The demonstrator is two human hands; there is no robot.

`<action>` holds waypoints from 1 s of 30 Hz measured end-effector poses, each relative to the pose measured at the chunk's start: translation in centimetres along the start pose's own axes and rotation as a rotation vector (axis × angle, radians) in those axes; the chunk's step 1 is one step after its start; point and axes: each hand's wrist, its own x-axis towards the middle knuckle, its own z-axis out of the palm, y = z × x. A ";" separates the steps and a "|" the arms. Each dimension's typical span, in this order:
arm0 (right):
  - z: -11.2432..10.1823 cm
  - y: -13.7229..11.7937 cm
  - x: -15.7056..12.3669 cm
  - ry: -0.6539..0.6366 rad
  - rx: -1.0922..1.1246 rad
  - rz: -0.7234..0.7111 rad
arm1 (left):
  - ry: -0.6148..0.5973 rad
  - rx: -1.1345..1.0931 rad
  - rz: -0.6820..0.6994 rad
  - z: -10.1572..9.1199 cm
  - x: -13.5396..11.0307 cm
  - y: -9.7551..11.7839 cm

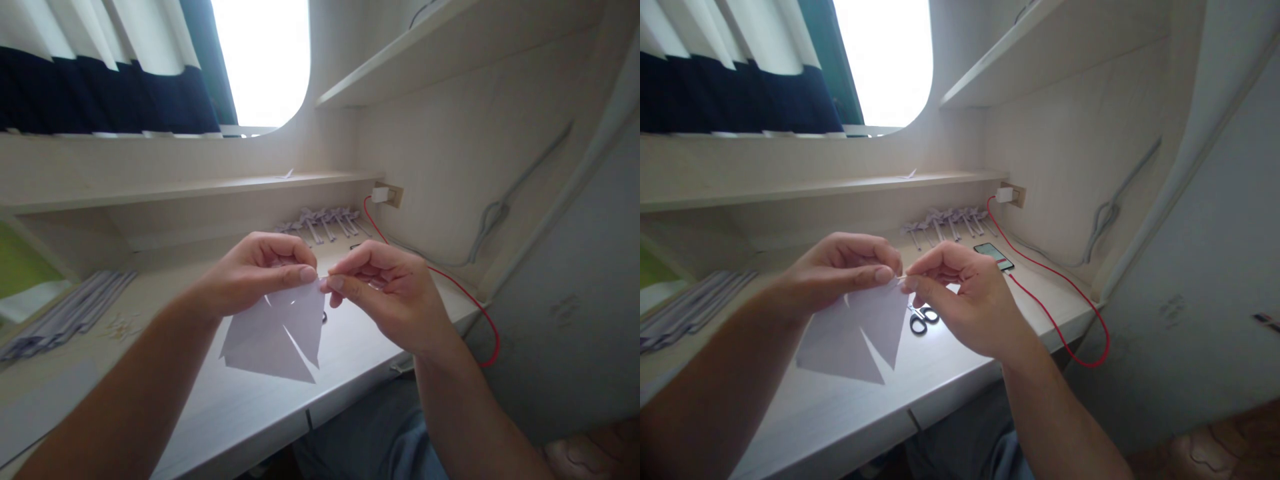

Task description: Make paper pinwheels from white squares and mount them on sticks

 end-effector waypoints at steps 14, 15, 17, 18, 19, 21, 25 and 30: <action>-0.2 0.3 0.0 -0.012 -0.176 -0.123 | -0.044 0.002 0.015 -0.1 0.1 0.1; -0.2 0.3 0.0 -0.006 -0.169 -0.119 | -0.049 0.003 0.024 -0.2 0.1 0.0; -0.1 0.3 0.0 0.004 -0.118 -0.095 | -0.054 0.007 0.044 -0.3 0.1 0.0; 0.0 0.4 0.1 0.004 -0.075 -0.076 | -0.052 0.008 0.055 -0.4 0.2 0.0; 0.0 0.4 0.2 0.001 -0.026 -0.051 | -0.053 0.009 0.063 -0.4 0.2 -0.1; 0.0 0.6 0.4 -0.018 0.082 -0.006 | -0.055 0.012 0.078 -0.6 0.1 -0.1; -0.2 1.4 1.1 -0.060 0.253 0.047 | -0.051 0.032 0.095 -0.8 0.2 -0.3; -0.4 2.8 1.9 -0.035 0.313 0.081 | -0.059 0.010 0.063 -0.7 0.4 -0.4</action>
